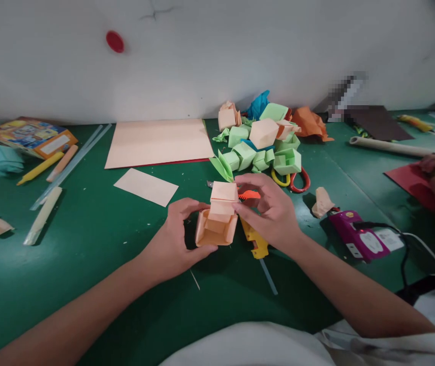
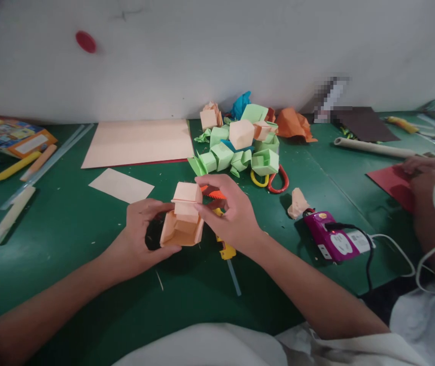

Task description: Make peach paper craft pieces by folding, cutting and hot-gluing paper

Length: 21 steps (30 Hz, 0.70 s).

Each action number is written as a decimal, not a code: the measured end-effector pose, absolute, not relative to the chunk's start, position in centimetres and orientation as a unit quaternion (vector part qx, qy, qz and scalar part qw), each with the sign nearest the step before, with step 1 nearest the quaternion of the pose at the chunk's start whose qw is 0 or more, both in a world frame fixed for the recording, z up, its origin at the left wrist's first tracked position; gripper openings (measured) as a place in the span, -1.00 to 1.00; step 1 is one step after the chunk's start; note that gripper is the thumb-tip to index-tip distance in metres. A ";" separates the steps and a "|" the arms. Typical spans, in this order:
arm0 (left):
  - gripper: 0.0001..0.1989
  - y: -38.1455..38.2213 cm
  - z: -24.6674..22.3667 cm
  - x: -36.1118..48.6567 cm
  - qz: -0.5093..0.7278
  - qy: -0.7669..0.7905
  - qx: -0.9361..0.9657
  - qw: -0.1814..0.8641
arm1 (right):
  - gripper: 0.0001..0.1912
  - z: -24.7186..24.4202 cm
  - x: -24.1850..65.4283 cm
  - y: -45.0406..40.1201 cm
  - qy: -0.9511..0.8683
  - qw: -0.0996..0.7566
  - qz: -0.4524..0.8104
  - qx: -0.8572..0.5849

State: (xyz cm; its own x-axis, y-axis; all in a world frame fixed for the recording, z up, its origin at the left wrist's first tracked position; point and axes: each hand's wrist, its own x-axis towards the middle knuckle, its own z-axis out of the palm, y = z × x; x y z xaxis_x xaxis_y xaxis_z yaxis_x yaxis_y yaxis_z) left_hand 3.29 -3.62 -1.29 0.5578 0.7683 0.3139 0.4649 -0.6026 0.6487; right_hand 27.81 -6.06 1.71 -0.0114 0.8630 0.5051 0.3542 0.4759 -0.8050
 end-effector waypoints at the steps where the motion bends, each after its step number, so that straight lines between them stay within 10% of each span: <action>1: -0.27 -3.3 -1.3 2.9 0.293 0.358 0.848 0.260 | -0.59 1.7 27.8 -6.1 -0.678 0.532 0.234 -0.450; 13: -0.32 -0.9 0.1 0.5 0.225 0.263 0.884 0.314 | -0.53 2.2 27.3 -6.6 -0.800 0.470 0.063 -0.369; 21: -0.65 -3.2 0.7 1.2 0.361 0.216 0.904 -0.070 | -0.55 1.8 27.2 -6.7 -0.774 0.476 0.136 -0.395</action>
